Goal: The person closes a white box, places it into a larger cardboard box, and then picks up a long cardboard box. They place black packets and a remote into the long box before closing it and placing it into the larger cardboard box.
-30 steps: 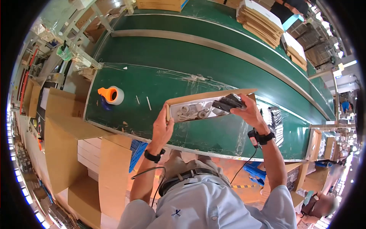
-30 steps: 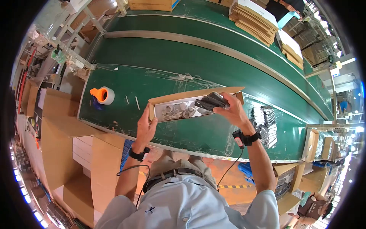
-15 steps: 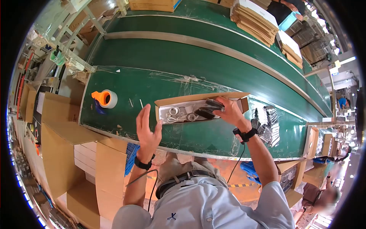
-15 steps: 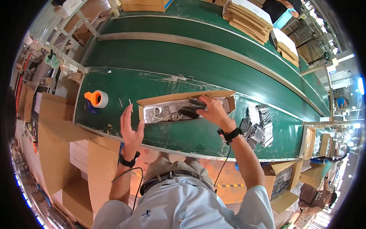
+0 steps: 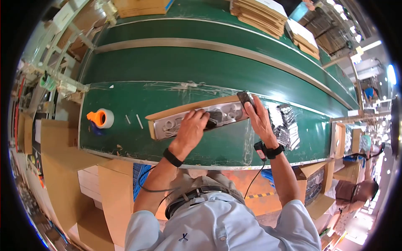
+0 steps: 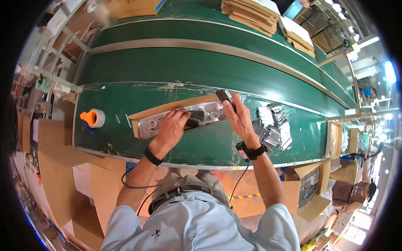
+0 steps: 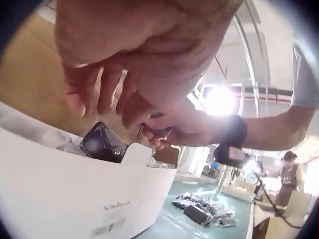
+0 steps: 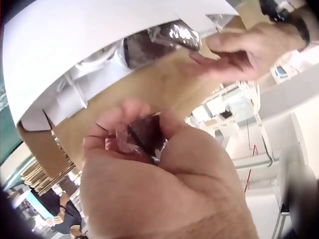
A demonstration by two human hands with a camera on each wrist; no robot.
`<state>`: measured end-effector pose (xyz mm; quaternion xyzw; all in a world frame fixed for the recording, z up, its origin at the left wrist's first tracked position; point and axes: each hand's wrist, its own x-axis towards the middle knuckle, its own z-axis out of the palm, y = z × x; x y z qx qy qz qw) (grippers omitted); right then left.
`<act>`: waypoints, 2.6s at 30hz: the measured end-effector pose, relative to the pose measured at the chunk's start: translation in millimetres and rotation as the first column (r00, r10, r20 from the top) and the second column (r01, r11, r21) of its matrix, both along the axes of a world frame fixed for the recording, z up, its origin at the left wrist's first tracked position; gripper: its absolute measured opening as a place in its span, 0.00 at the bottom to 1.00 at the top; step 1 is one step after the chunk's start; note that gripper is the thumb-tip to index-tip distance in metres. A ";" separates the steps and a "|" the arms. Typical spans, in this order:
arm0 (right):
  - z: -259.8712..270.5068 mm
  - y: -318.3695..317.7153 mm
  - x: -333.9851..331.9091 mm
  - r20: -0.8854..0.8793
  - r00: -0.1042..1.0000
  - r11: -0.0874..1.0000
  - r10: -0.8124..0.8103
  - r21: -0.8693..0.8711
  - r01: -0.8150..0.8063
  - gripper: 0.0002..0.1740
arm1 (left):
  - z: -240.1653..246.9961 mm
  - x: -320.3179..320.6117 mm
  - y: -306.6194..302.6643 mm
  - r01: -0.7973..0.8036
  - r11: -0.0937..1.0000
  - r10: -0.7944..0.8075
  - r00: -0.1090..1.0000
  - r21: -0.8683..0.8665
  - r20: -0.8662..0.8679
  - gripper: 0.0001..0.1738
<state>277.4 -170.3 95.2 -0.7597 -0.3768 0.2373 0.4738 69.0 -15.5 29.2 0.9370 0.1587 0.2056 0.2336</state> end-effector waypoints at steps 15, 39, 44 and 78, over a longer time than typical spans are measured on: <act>-26.0 -34.6 6.1 0.344 0.939 0.999 0.026 0.010 -0.031 0.10 | 14.2 -0.7 -14.9 -0.113 0.978 0.108 0.994 0.174 0.036 0.18; -1.5 -3.1 -3.1 0.562 0.705 0.793 0.433 -0.610 0.000 0.07 | 242.6 -134.0 -63.3 0.930 0.263 0.156 0.220 -0.255 0.963 0.03; 19.0 18.0 -43.7 0.477 0.797 0.929 0.370 -0.202 -0.310 0.08 | 205.4 -145.2 -41.0 0.894 0.442 -0.284 0.220 -0.077 0.933 0.12; -68.0 -43.6 58.3 -0.350 0.936 0.995 0.040 -0.067 -0.068 0.37 | -39.7 -135.4 32.5 -0.102 0.441 0.533 0.829 -0.892 0.169 0.37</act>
